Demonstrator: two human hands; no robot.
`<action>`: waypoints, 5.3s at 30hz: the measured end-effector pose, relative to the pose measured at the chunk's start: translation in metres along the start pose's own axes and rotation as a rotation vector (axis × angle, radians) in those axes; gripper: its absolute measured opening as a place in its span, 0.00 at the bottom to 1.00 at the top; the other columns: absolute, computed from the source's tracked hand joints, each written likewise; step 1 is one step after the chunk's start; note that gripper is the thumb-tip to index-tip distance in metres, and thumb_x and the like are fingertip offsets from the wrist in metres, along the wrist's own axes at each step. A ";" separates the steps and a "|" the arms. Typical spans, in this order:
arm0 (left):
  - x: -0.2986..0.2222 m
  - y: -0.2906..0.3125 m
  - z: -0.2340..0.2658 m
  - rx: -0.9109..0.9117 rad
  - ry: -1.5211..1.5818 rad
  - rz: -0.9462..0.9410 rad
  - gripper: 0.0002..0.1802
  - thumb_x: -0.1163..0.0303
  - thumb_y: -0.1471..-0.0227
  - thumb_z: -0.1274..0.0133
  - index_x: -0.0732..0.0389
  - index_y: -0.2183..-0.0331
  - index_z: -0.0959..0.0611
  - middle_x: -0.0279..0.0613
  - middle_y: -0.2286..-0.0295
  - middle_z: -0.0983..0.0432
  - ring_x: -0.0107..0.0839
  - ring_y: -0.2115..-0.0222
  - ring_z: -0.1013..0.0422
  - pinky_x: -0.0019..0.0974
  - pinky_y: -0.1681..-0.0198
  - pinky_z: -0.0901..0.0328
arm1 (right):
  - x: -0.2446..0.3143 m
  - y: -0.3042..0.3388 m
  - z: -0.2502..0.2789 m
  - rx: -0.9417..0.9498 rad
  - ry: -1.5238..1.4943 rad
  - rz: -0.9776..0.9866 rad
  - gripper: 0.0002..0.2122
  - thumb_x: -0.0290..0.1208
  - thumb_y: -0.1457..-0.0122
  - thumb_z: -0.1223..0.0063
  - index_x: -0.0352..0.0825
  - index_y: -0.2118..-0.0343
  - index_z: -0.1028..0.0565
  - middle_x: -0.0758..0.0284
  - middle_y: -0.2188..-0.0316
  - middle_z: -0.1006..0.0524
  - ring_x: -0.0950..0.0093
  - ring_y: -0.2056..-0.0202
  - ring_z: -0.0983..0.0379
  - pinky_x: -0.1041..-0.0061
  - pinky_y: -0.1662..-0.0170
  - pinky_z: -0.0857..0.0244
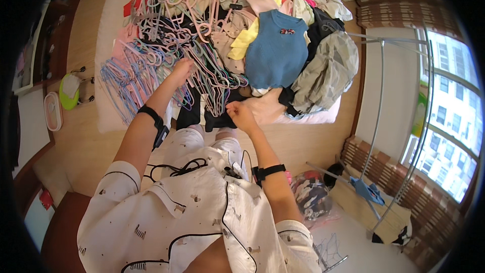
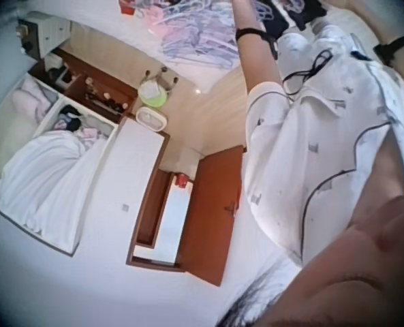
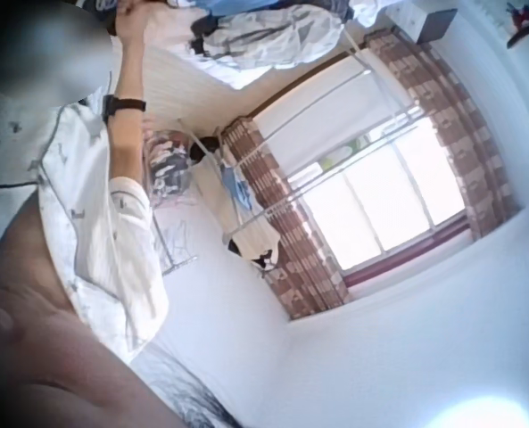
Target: The person hangs clothes, including jeans and children's sweaters, onto plastic hangers by hand and places them on a metal drying rack.
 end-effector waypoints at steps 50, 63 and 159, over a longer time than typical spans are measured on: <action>-0.023 0.098 -0.310 0.030 -0.662 -0.762 0.09 0.67 0.48 0.43 0.63 0.73 0.20 0.33 0.82 0.32 0.25 0.81 0.33 0.31 0.76 0.36 | -0.187 0.199 0.246 -0.520 -0.890 -0.112 0.16 0.38 0.30 0.59 0.31 0.52 0.26 0.61 0.77 0.22 0.70 0.76 0.21 0.72 0.71 0.23; -0.021 0.066 -0.412 -0.478 -1.898 -0.999 0.32 0.62 0.63 0.32 0.55 0.57 0.31 0.46 0.58 0.37 0.48 0.55 0.38 0.52 0.59 0.39 | -0.248 0.225 0.254 -0.618 -1.027 -0.240 0.17 0.40 0.31 0.57 0.30 0.53 0.26 0.60 0.76 0.21 0.73 0.76 0.21 0.75 0.71 0.24; -0.282 0.372 -0.331 0.671 -0.675 -0.957 0.16 0.67 0.48 0.39 0.64 0.59 0.19 0.32 0.66 0.22 0.22 0.65 0.28 0.28 0.56 0.37 | 0.111 0.226 0.237 -0.906 -0.556 0.612 0.12 0.30 0.32 0.55 0.26 0.56 0.25 0.61 0.75 0.21 0.76 0.79 0.22 0.79 0.77 0.25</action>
Point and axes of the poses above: each hand's wrist, its own y-axis away from the middle knuckle, its own z-axis out of the back of the hand, x = y × z, the point moved 3 cm from there along -y, towards the middle knuckle
